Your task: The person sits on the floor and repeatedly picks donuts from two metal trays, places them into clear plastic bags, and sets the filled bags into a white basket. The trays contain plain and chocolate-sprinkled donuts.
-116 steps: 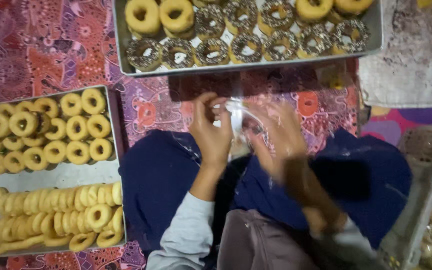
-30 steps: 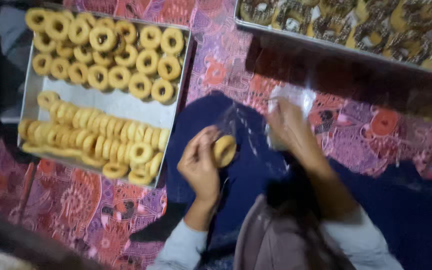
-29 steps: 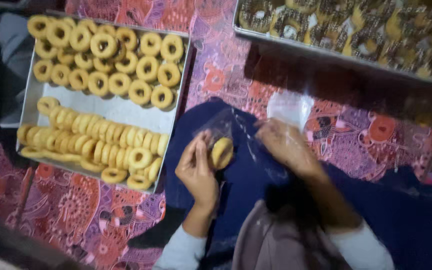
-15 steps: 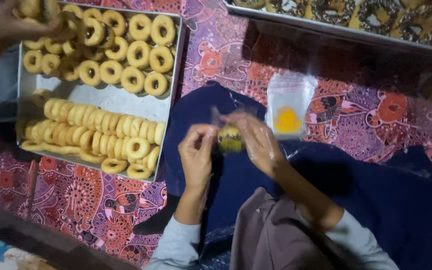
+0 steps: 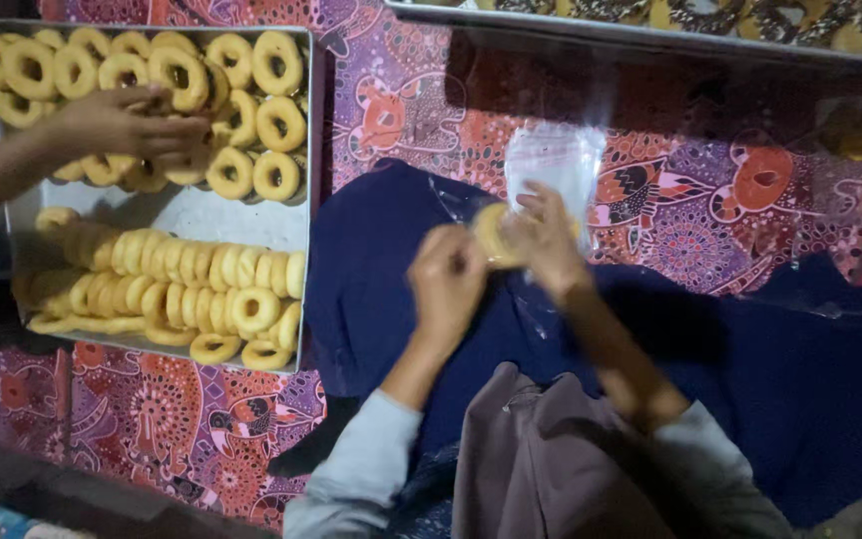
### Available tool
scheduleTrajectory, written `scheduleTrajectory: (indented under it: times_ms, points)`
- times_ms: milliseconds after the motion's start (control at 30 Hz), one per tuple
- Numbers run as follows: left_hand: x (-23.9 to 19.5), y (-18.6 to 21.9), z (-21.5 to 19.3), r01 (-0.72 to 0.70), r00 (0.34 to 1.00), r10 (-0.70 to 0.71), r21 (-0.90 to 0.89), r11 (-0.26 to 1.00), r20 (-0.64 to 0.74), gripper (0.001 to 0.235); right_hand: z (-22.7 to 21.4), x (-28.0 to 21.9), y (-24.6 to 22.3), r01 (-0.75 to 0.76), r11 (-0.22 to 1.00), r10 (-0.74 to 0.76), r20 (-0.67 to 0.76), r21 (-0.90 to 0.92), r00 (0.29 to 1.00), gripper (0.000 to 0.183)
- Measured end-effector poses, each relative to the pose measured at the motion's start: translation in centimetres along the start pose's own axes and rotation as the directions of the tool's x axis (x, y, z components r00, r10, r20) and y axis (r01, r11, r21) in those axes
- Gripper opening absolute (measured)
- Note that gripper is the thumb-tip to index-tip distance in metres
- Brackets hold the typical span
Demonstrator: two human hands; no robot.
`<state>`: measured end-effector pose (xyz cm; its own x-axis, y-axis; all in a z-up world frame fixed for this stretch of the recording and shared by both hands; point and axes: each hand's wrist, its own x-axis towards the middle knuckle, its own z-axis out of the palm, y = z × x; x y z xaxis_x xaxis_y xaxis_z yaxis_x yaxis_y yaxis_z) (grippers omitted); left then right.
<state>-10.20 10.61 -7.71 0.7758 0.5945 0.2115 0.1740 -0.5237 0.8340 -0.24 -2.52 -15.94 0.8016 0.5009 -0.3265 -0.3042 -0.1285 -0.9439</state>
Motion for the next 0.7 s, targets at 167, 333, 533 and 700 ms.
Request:
scheduleTrajectory:
  times_ms: [167, 333, 533, 700]
  points:
    - [4.0, -2.9, 12.3, -0.071, 0.973, 0.048, 0.096, 0.993, 0.226, 0.026, -10.3, 2.4, 2.3, -0.155, 0.971, 0.064, -0.433, -0.179, 0.899, 0.033]
    - [5.1, -6.1, 16.0, -0.125, 0.874, -0.081, 0.383, 0.915, 0.479, 0.019, -12.2, 2.8, 2.2, 0.017, 0.573, -0.477, -0.317, -0.819, 0.819, 0.032]
    - [5.3, -1.7, 12.6, -0.259, 0.887, 0.169, 0.160, 0.952, 0.431, 0.026, -9.1, 6.3, -2.8, -0.144, 0.889, 0.053, -0.215, -0.435, 0.975, 0.041]
    - [9.1, 2.1, 10.0, 0.050, 0.998, -0.047, -0.089, 0.995, 0.041, 0.054, -7.3, 4.2, -9.9, 0.258, 0.777, -0.335, -0.031, -0.574, 0.942, 0.020]
